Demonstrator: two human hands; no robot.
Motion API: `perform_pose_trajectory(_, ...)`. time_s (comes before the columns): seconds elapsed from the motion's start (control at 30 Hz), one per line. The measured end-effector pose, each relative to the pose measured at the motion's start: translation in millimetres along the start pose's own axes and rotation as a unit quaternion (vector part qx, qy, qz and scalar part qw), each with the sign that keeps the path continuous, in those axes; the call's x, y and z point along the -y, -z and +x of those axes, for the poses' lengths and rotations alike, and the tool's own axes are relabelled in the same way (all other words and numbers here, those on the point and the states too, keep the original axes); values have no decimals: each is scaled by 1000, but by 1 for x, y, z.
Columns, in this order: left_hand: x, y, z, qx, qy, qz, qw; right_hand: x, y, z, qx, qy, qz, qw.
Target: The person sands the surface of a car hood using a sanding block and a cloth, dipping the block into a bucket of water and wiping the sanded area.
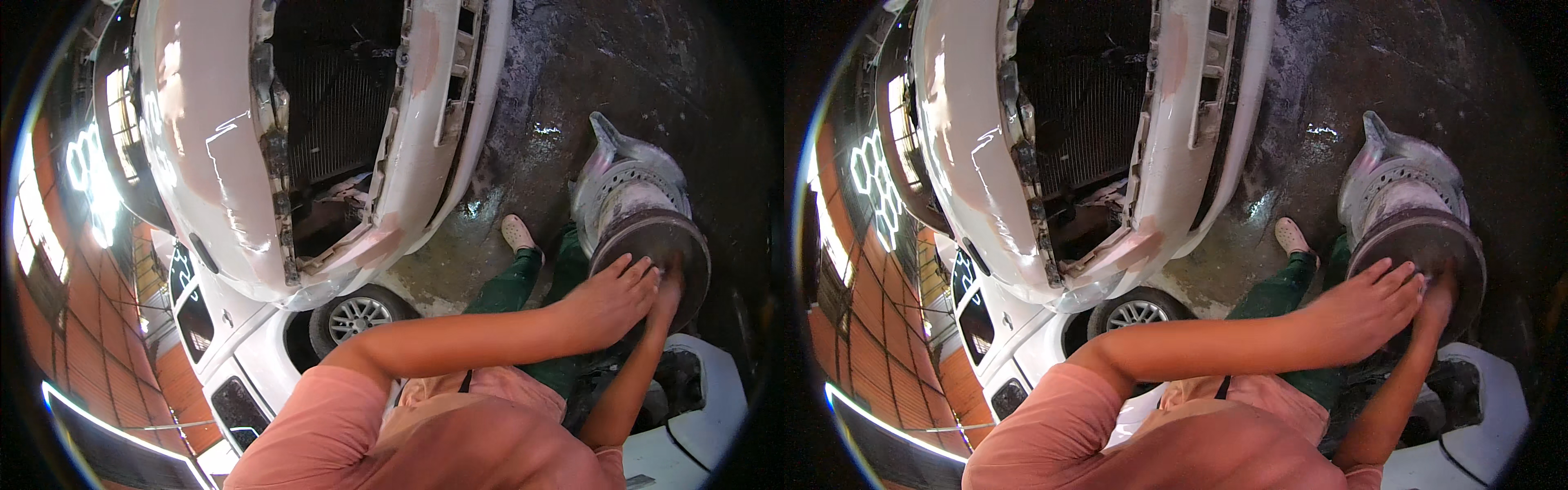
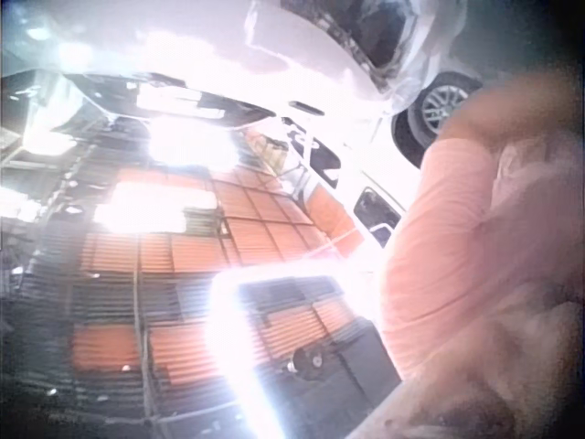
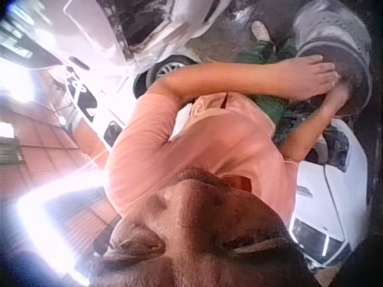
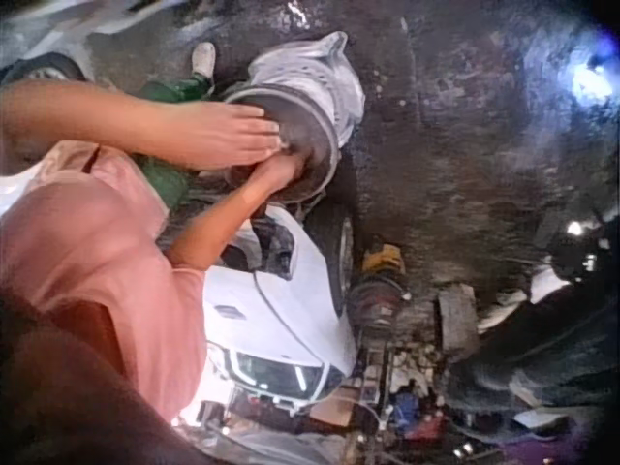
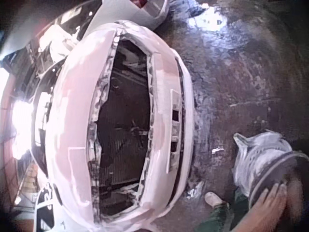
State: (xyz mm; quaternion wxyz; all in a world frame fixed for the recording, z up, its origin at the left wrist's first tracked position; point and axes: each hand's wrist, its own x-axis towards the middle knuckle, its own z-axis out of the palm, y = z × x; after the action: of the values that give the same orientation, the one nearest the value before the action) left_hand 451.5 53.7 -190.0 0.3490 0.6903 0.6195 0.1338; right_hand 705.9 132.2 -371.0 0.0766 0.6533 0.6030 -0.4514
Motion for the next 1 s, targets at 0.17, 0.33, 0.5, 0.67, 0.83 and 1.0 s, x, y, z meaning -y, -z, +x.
perform_pose_trajectory(0.17,70,176,-121,-50,168,25,984,96,21,-67,-149,-17,68,986)
perform_pose_trajectory(0.33,130,274,-276,-123,285,329,892,108,4,-110,-255,24,273,927)
perform_pose_trajectory(0.5,163,292,-368,-60,280,466,837,110,-10,-106,-319,38,320,891)
perform_pose_trajectory(0.67,191,308,-346,-82,177,501,843,127,1,-117,-316,32,532,785)
perform_pose_trajectory(0.83,214,338,-296,-131,103,511,844,131,37,-174,-291,58,532,793)
perform_pose_trajectory(1.0,226,357,-269,-161,97,514,837,83,44,-226,-243,70,380,890)
